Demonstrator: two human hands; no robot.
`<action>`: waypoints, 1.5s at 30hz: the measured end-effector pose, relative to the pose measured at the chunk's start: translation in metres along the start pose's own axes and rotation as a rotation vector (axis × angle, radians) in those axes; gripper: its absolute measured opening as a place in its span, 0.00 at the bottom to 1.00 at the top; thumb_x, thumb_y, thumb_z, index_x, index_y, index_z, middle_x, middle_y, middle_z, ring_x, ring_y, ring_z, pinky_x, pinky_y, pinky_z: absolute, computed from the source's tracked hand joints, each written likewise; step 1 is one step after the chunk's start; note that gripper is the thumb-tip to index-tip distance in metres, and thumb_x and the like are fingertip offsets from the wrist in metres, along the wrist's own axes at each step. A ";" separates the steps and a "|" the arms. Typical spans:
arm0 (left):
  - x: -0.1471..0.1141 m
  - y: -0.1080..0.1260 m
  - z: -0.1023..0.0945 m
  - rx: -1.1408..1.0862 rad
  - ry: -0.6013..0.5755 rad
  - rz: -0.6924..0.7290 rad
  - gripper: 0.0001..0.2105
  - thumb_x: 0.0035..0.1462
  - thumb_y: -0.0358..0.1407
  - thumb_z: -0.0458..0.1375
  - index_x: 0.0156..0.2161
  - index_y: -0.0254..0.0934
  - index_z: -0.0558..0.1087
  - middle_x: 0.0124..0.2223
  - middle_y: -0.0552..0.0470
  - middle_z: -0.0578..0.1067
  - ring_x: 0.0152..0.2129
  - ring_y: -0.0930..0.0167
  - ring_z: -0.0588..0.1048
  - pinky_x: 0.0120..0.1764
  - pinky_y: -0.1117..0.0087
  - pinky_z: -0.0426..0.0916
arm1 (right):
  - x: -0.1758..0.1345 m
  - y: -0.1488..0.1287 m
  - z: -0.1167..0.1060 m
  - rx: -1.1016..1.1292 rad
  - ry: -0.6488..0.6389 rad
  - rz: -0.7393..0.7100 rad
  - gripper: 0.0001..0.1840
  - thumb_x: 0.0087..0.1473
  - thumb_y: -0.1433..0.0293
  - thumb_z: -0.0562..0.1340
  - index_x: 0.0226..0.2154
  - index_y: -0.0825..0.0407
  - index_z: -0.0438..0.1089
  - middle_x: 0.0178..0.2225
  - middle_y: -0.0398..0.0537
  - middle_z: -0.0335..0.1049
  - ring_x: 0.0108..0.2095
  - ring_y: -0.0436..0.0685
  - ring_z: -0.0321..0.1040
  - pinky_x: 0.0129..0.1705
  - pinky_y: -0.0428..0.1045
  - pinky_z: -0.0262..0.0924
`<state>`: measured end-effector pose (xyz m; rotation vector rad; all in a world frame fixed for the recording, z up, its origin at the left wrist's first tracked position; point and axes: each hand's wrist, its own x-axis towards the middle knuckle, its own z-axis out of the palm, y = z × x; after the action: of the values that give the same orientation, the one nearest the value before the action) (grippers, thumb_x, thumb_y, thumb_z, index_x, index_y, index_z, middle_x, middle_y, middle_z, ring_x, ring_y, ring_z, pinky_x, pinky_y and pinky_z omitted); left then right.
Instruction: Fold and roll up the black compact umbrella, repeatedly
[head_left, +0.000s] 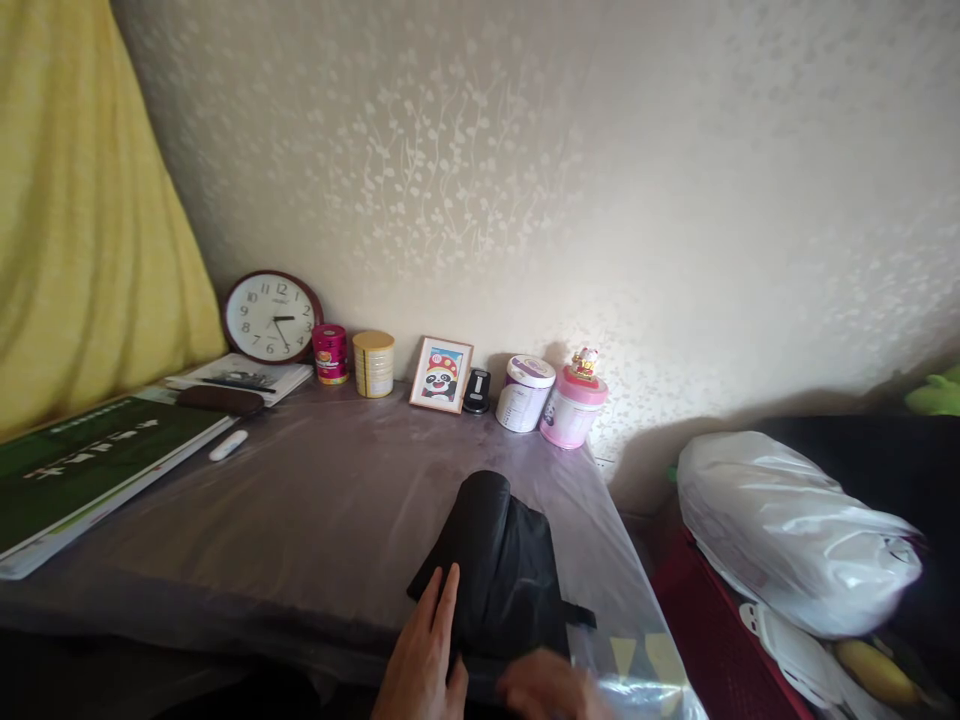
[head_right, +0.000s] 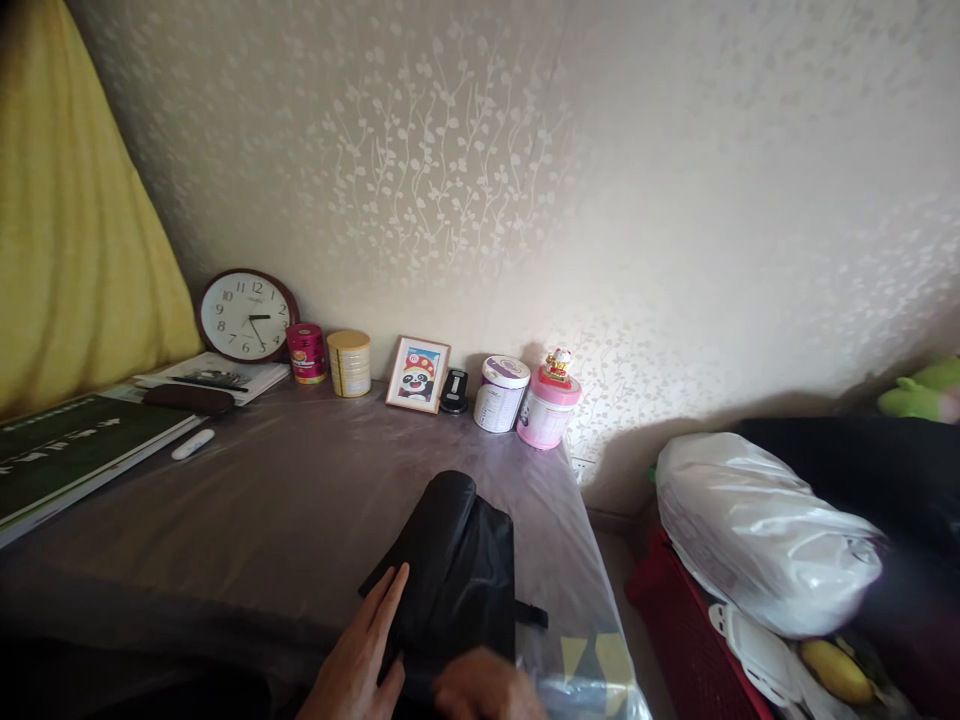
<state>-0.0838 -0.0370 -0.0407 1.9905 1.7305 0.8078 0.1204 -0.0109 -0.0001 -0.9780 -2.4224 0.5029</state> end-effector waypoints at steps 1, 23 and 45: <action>0.000 0.000 0.000 -0.007 0.000 -0.002 0.38 0.50 0.23 0.44 0.62 0.41 0.30 0.64 0.40 0.48 0.60 0.65 0.53 0.56 0.61 0.60 | 0.002 0.006 -0.008 -0.004 0.047 0.069 0.17 0.60 0.61 0.49 0.37 0.44 0.72 0.33 0.44 0.76 0.32 0.52 0.72 0.34 0.43 0.65; 0.001 0.006 0.001 -0.016 -0.009 -0.074 0.36 0.50 0.26 0.45 0.63 0.40 0.36 0.64 0.41 0.49 0.58 0.63 0.57 0.54 0.61 0.62 | 0.083 0.071 -0.024 0.502 0.419 0.752 0.26 0.42 0.47 0.56 0.21 0.54 0.66 0.15 0.40 0.58 0.20 0.50 0.57 0.20 0.45 0.50; 0.004 -0.007 0.012 0.178 0.022 0.047 0.37 0.43 0.24 0.48 0.62 0.31 0.45 0.63 0.35 0.53 0.58 0.63 0.57 0.55 0.63 0.61 | 0.171 0.027 0.006 0.628 0.400 0.668 0.14 0.48 0.60 0.57 0.31 0.55 0.66 0.21 0.42 0.68 0.19 0.51 0.65 0.18 0.45 0.61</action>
<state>-0.0812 -0.0305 -0.0533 2.1519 1.8319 0.7153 0.0240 0.1292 0.0311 -1.3986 -1.4002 1.0872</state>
